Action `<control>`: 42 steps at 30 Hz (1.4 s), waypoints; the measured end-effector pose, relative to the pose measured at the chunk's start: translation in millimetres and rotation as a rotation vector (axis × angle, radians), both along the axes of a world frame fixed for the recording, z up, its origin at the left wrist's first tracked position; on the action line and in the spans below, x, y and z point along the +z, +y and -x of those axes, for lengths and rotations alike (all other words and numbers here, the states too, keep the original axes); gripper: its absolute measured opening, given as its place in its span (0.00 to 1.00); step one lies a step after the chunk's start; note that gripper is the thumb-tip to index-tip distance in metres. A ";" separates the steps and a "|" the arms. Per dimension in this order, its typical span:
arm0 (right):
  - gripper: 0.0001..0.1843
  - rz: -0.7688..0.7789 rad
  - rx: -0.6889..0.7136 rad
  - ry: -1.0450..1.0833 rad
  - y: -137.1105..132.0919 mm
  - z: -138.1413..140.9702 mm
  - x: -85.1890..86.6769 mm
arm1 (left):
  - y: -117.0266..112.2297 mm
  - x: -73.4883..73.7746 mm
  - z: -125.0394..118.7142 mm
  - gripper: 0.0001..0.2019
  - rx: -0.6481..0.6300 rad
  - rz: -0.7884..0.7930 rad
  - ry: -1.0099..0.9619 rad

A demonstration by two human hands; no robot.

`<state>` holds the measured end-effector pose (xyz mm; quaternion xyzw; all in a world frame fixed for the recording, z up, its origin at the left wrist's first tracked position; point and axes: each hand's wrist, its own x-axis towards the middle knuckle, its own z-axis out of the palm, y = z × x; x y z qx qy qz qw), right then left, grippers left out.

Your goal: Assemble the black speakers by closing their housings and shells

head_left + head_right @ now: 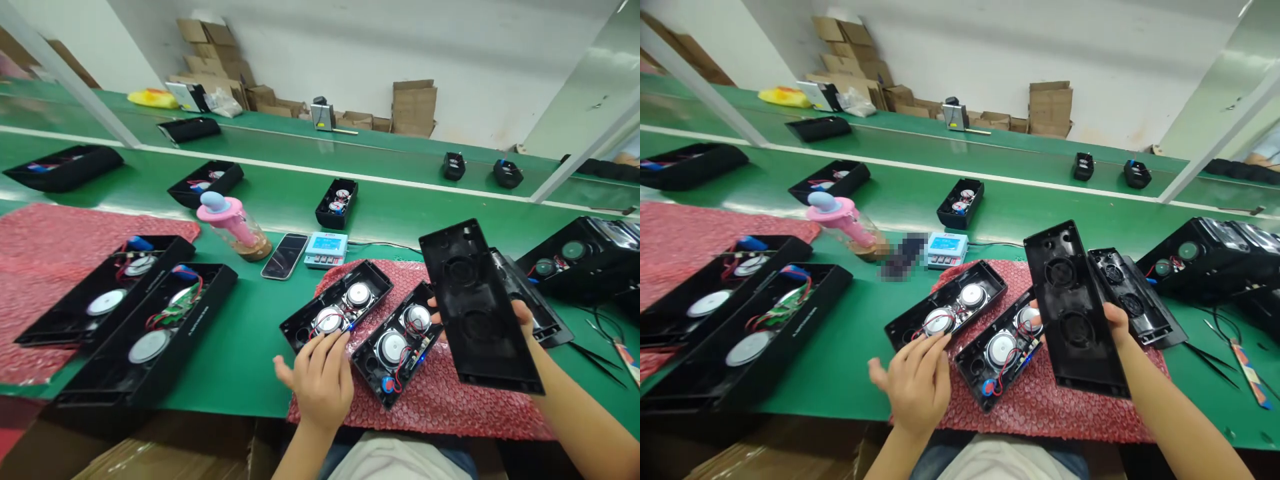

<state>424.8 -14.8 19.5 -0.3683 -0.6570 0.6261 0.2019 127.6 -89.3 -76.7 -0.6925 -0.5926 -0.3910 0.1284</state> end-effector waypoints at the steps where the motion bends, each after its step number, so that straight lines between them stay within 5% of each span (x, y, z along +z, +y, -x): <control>1: 0.65 -0.014 0.011 -0.004 1.9 0.4 3.7 | -7.3 -2.2 -3.5 0.17 -0.048 -0.053 -0.074; 4: 0.60 -0.075 0.047 -0.005 8.5 1.4 19.3 | -28.3 -14.0 -20.3 0.27 -0.223 -0.008 -0.314; 8: 0.44 -0.650 0.368 -0.462 17.2 17.9 39.6 | -41.9 -37.6 -44.3 0.44 -0.331 0.130 -0.533; 11: 0.47 -0.885 0.642 -0.666 24.1 41.2 35.9 | -42.3 -52.6 -53.0 0.57 -0.389 0.105 -0.610; 19: 0.54 -0.978 0.819 -0.821 47.4 64.1 -2.4 | -41.0 -56.8 -52.4 0.67 -0.284 0.192 -0.687; 32: 0.55 -1.087 0.795 -0.883 48.9 62.9 2.8 | -38.2 -54.3 -51.3 0.58 -0.311 0.219 -0.742; 42: 0.56 -1.057 0.781 -0.859 43.2 61.6 -2.2 | -37.7 -52.3 -50.5 0.60 -0.315 0.226 -0.742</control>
